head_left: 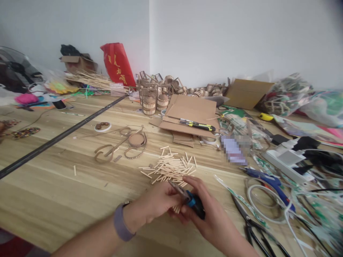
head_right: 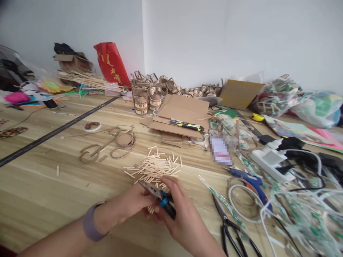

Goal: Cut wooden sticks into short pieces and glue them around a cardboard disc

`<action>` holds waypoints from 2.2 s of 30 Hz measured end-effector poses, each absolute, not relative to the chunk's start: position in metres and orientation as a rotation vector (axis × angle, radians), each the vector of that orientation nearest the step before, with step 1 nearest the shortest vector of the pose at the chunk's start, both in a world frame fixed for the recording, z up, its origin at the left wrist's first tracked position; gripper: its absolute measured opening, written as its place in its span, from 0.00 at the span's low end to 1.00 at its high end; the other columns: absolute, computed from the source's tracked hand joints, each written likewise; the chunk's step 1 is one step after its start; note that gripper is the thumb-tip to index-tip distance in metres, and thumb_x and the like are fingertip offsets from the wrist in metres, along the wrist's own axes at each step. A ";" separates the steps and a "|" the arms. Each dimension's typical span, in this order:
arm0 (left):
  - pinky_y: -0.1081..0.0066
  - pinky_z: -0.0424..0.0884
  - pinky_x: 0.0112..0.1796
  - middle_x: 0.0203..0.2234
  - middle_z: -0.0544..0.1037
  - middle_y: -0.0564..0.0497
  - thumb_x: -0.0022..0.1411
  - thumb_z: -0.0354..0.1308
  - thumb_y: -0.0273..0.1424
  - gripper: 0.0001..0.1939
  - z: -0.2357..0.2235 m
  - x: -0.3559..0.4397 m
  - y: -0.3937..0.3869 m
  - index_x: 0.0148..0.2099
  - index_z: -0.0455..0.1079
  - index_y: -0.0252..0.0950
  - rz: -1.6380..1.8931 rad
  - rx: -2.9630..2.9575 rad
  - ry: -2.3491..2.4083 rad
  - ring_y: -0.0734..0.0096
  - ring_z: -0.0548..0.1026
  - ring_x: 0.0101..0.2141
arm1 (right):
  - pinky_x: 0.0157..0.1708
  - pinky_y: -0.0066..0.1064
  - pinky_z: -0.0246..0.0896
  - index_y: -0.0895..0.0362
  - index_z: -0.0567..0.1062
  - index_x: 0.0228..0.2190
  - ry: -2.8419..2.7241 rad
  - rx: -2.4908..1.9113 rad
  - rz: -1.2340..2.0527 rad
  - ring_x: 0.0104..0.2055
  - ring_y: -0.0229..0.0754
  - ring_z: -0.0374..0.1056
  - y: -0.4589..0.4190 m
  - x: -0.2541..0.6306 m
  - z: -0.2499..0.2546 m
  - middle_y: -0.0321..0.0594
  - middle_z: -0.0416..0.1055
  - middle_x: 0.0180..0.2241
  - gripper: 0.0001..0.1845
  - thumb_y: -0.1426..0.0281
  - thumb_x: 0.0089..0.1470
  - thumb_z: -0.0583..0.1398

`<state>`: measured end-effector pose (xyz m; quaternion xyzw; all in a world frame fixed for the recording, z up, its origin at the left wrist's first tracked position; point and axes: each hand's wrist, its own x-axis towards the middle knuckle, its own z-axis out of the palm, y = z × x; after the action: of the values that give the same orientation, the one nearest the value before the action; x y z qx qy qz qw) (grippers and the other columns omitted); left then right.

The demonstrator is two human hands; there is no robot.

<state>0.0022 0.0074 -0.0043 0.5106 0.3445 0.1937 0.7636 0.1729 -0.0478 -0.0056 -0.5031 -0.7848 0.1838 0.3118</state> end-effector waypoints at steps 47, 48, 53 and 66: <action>0.76 0.64 0.25 0.21 0.76 0.51 0.59 0.55 0.41 0.16 0.011 -0.015 0.017 0.29 0.69 0.32 0.484 1.298 0.762 0.75 0.73 0.22 | 0.37 0.33 0.61 0.54 0.75 0.45 -1.669 -1.524 1.480 0.36 0.43 0.64 -0.048 0.191 0.026 0.38 0.71 0.33 0.28 0.47 0.51 0.57; 0.76 0.64 0.25 0.21 0.76 0.51 0.58 0.56 0.42 0.17 0.011 -0.014 0.016 0.29 0.70 0.32 0.475 1.290 0.758 0.76 0.73 0.22 | 0.37 0.33 0.61 0.55 0.75 0.45 -1.669 -1.512 1.482 0.35 0.43 0.64 -0.048 0.190 0.027 0.38 0.71 0.33 0.28 0.48 0.51 0.58; 0.75 0.66 0.26 0.19 0.74 0.52 0.55 0.58 0.46 0.20 0.010 -0.012 0.013 0.28 0.68 0.32 0.447 1.215 0.733 0.75 0.72 0.21 | 0.36 0.33 0.60 0.55 0.74 0.45 -1.662 -1.454 1.477 0.37 0.44 0.64 -0.049 0.186 0.026 0.39 0.71 0.34 0.26 0.50 0.52 0.58; 0.74 0.65 0.25 0.18 0.73 0.53 0.54 0.59 0.47 0.20 0.009 -0.007 0.012 0.27 0.67 0.33 0.423 1.227 0.745 0.75 0.71 0.20 | 0.44 0.36 0.62 0.55 0.73 0.44 -1.752 -1.319 1.510 0.41 0.46 0.66 -0.046 0.181 0.029 0.41 0.71 0.36 0.22 0.54 0.56 0.56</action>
<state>-0.0068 0.0118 0.0086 0.5578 0.3388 0.1923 0.7329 0.1812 -0.0463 0.0288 -0.4812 -0.6393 0.5508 0.2373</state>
